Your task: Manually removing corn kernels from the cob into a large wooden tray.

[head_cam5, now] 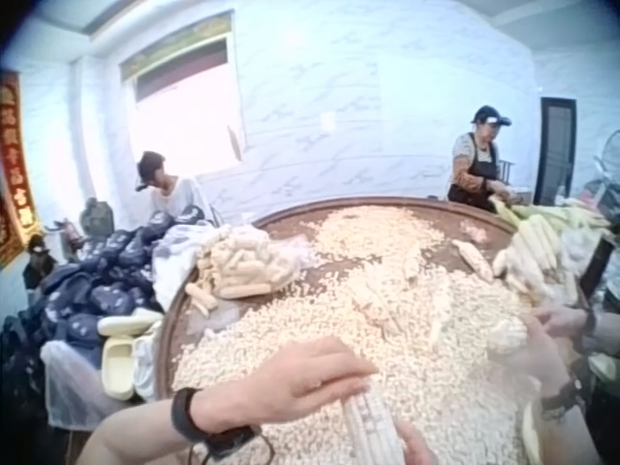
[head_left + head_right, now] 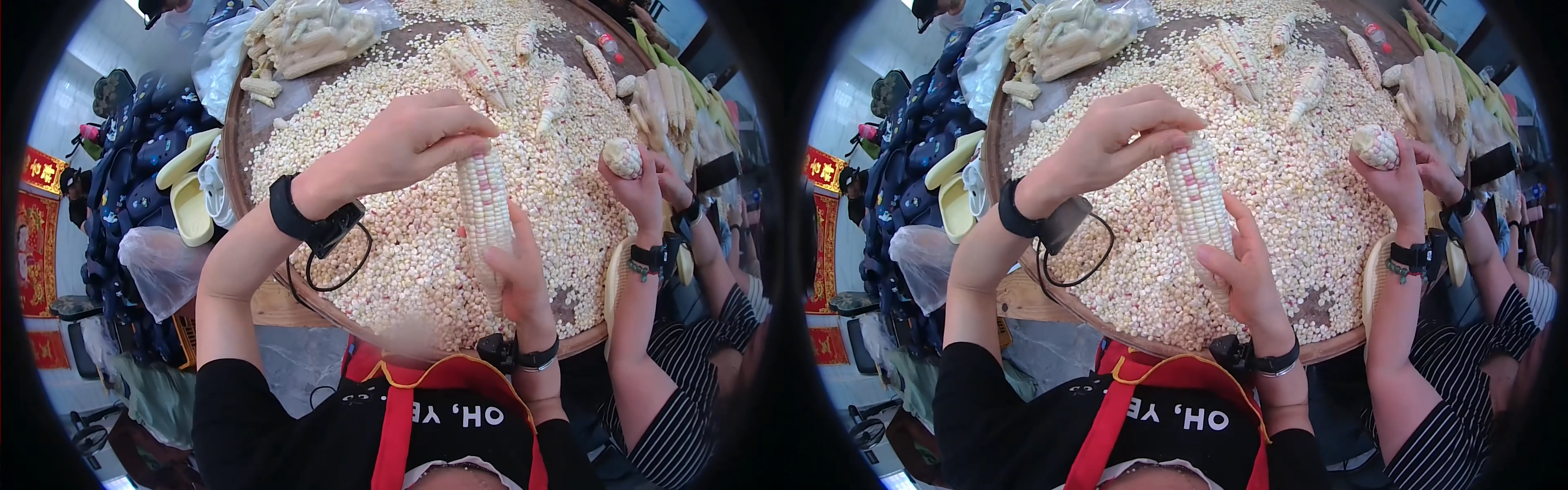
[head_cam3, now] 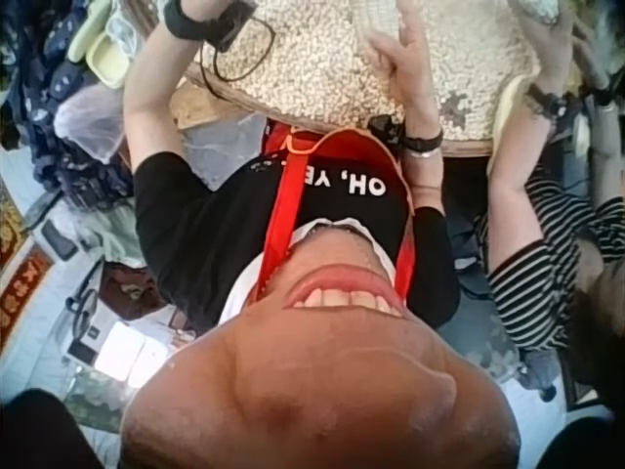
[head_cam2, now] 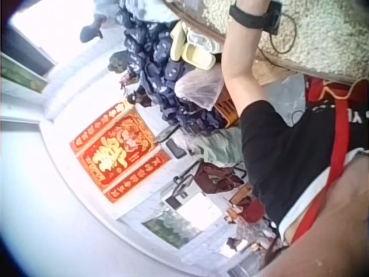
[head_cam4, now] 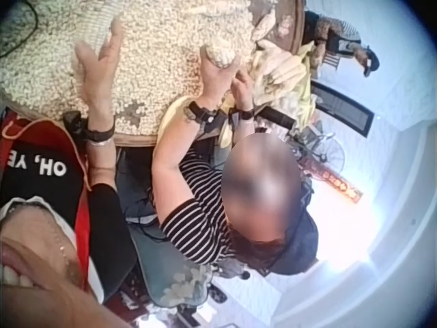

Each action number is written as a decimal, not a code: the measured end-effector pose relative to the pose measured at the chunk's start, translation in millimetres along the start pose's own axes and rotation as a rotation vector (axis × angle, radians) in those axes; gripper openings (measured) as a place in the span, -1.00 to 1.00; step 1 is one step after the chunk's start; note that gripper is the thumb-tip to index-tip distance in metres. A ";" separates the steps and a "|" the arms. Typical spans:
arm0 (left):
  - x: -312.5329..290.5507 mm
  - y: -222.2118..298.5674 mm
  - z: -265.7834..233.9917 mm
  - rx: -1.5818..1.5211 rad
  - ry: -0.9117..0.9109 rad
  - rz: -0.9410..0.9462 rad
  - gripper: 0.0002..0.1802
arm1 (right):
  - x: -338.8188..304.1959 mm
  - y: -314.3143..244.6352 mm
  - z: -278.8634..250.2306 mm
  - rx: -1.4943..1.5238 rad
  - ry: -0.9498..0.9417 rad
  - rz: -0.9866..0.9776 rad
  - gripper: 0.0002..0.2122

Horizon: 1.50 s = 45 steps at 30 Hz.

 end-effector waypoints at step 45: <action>-6.3 -16.7 6.2 -0.302 -0.040 -0.367 -0.89 | 4.4 -1.9 -8.7 0.111 -0.037 0.049 -0.31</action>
Point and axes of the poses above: each hand's wrist, its own x-axis towards the middle knuckle, its own z-axis out of the palm, y = z × x, the point moved 4 cm from there along x, towards the middle knuckle, and after that the axes turned 8 degrees about x, right-handed, at the moved point
